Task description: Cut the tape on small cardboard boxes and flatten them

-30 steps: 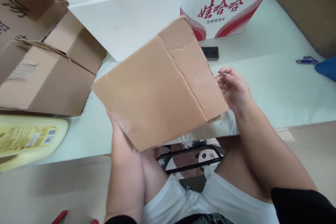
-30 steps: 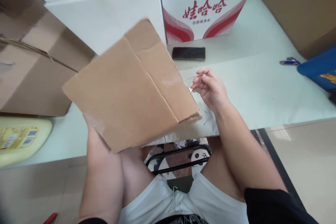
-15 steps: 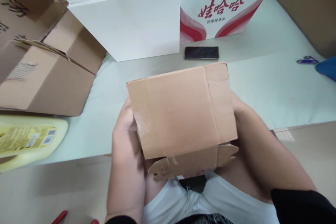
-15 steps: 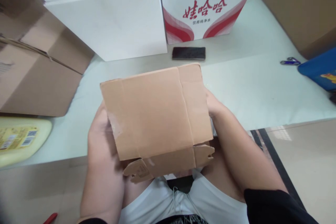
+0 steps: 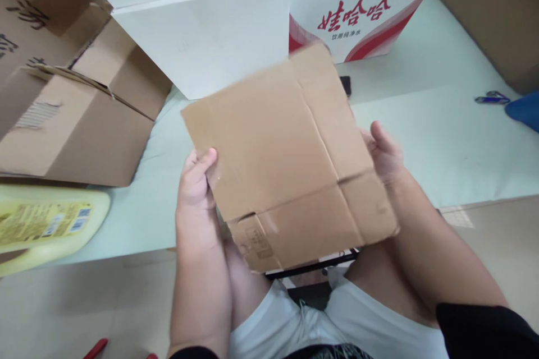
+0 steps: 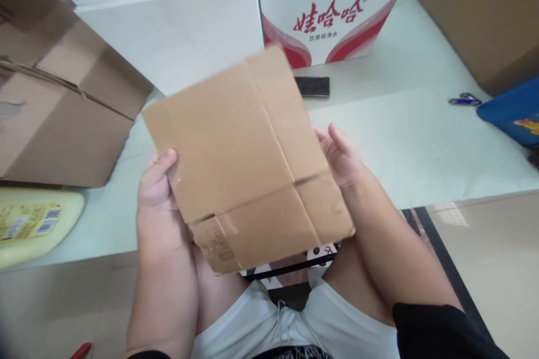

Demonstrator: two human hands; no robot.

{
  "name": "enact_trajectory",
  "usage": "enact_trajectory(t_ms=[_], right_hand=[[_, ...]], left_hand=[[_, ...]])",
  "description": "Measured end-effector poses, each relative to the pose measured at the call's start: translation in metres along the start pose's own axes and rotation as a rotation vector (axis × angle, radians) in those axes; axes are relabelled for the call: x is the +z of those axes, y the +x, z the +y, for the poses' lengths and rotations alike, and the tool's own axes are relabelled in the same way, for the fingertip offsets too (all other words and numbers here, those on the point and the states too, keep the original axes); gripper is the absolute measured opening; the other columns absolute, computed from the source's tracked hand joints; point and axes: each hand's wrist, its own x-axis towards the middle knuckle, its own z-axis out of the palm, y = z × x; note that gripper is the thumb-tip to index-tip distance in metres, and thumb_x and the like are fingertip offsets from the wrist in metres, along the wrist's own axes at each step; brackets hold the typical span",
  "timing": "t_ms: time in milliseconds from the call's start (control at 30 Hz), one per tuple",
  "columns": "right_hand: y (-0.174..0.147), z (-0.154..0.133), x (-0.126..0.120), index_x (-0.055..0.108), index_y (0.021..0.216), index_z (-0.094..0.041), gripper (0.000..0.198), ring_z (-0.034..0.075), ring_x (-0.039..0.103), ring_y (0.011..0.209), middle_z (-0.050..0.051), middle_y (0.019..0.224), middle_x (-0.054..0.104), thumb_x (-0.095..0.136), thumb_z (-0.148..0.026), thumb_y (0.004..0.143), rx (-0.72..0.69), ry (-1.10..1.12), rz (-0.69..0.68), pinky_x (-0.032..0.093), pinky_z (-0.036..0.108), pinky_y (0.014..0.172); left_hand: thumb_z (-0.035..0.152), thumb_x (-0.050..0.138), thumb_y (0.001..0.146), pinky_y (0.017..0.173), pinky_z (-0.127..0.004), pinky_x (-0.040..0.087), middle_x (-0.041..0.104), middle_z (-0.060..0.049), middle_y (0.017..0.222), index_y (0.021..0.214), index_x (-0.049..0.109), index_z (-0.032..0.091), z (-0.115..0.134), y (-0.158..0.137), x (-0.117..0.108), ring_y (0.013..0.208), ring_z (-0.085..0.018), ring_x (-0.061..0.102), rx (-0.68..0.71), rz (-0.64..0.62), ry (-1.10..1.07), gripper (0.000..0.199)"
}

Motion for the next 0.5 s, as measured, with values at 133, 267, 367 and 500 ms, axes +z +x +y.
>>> enact_trajectory(t_ms=[133, 267, 367, 500], right_hand=[[0.003, 0.007, -0.008, 0.068, 0.104, -0.033, 0.074, 0.026, 0.074, 0.074, 0.004, 0.099, 0.075, 0.052, -0.094, 0.066, 0.082, 0.341, -0.215, 0.056, 0.043, 0.060], [0.006, 0.018, 0.003, 0.068, 0.114, -0.033, 0.071, 0.022, 0.075, 0.073, 0.004, 0.109, 0.076, 0.070, -0.084, 0.065, 0.073, 0.411, -0.320, 0.059, 0.042, 0.068], [0.001, 0.026, 0.019, 0.072, 0.107, -0.028, 0.059, 0.025, 0.076, 0.091, 0.006, 0.106, 0.079, 0.088, -0.063, 0.063, 0.121, 0.343, -0.281, 0.062, 0.044, 0.084], [-0.007, 0.031, 0.033, 0.075, 0.110, -0.025, 0.059, 0.030, 0.070, 0.121, 0.010, 0.119, 0.078, 0.093, -0.053, 0.062, 0.183, 0.249, -0.234, 0.055, 0.050, 0.109]], left_hand=[[0.044, 0.086, 0.073, 0.103, -0.038, 0.057, 0.079, 0.000, 0.103, 0.091, 0.064, 0.022, -0.006, 0.018, -0.010, 0.127, -0.026, 0.065, 0.188, 0.115, -0.100, 0.036], [0.042, 0.084, 0.077, 0.103, -0.038, 0.056, 0.079, 0.003, 0.105, 0.091, 0.063, 0.024, -0.011, 0.022, -0.011, 0.129, -0.023, 0.064, 0.204, 0.147, -0.114, 0.031], [0.043, 0.089, 0.072, 0.098, -0.035, 0.058, 0.079, 0.000, 0.108, 0.094, 0.067, 0.025, -0.011, 0.016, -0.003, 0.120, -0.022, 0.069, 0.194, 0.158, -0.096, 0.036], [0.046, 0.091, 0.068, 0.091, -0.034, 0.061, 0.079, -0.003, 0.105, 0.091, 0.070, 0.025, -0.011, 0.012, 0.001, 0.109, -0.023, 0.073, 0.162, 0.191, -0.038, 0.037]])
